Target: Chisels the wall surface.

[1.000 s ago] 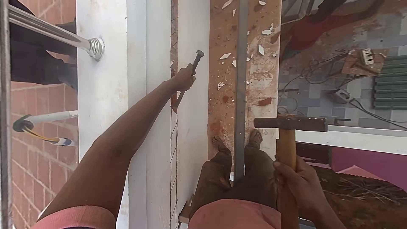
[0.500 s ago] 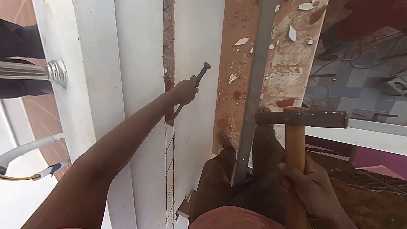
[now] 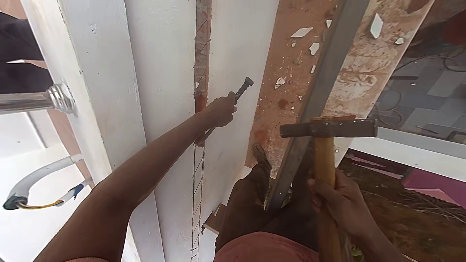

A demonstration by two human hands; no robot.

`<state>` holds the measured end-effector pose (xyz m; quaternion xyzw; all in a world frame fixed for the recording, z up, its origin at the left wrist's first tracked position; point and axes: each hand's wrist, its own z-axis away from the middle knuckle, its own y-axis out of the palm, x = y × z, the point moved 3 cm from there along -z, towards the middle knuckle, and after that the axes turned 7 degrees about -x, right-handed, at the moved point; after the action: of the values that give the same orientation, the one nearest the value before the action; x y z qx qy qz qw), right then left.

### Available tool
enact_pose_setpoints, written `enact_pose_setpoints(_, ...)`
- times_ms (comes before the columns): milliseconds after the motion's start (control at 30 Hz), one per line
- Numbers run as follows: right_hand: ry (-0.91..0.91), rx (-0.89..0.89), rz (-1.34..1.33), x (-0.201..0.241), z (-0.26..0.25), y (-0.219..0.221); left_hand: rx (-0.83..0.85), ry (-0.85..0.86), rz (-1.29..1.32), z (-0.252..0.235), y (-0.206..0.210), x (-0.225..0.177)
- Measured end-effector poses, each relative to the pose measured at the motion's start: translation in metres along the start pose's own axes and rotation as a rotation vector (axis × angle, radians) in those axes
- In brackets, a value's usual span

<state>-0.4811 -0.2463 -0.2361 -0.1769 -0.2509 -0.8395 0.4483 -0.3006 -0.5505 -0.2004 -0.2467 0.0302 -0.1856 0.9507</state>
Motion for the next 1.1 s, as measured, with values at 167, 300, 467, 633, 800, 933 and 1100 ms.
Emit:
enact_pose_setpoints(167, 0.005, 0.02, 0.013, 0.014, -0.012, 0.001, 0.016, -0.001, 0.042, -0.005, -0.004, 0.003)
enact_pose_setpoints(300, 0.011, 0.014, 0.004, 0.02, -0.015, 0.002, 0.014, 0.016, 0.023, -0.006, -0.005, 0.001)
enact_pose_setpoints(467, 0.038, 0.028, -0.023, 0.02, -0.016, 0.003, 0.037, -0.002, 0.02, -0.012, -0.005, 0.001)
enact_pose_setpoints(633, 0.088, 0.047, -0.064, 0.03, -0.022, 0.002, 0.059, -0.026, 0.03, -0.013, 0.005, 0.005)
enact_pose_setpoints(800, -0.173, 0.103, -0.155, 0.117, -0.032, -0.037, 0.039, -0.018, 0.088, -0.011, 0.017, 0.005)
enact_pose_setpoints(933, -0.627, 0.087, -0.425, 0.187, -0.051, -0.082, 0.04, 0.026, 0.138, -0.003, 0.026, 0.007)
enact_pose_setpoints(1100, -0.289, -0.111, -0.191, 0.151, -0.062, 0.017, 0.045, 0.044, 0.082, 0.002, 0.027, 0.007)
